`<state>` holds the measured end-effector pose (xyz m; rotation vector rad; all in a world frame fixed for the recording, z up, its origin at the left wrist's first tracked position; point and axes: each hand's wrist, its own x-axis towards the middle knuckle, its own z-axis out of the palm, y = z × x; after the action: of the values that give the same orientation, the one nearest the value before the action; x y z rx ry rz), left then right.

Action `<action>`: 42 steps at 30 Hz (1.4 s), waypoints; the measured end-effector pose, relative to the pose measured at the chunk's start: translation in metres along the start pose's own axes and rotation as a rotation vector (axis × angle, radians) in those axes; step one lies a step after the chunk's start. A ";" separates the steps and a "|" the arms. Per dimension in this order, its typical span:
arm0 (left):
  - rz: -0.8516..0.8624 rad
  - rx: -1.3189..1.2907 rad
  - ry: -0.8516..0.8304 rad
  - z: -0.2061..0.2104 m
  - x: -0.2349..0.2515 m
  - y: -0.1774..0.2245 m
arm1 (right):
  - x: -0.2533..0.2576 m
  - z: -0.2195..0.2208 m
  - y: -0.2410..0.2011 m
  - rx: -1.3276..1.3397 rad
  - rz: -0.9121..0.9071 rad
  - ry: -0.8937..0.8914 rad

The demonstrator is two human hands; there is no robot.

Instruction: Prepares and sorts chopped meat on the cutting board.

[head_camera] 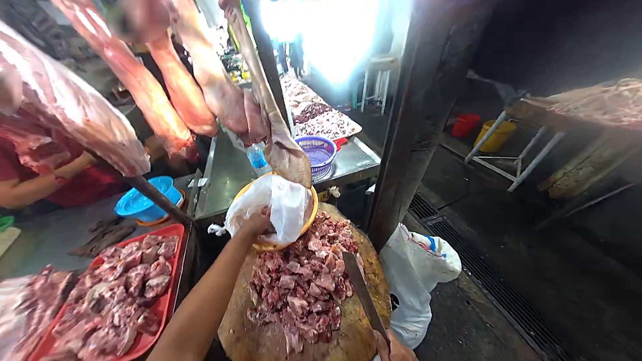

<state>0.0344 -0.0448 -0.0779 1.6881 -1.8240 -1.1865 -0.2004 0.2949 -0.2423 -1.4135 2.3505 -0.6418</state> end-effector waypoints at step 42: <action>0.234 -0.056 0.702 0.158 -0.259 -0.236 | -0.001 -0.044 -0.238 1.209 -0.929 -0.168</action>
<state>0.1126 0.2690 -0.2855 1.5357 -1.4641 -0.4501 -0.0445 0.2082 -0.0791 -1.6313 0.6441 -1.6602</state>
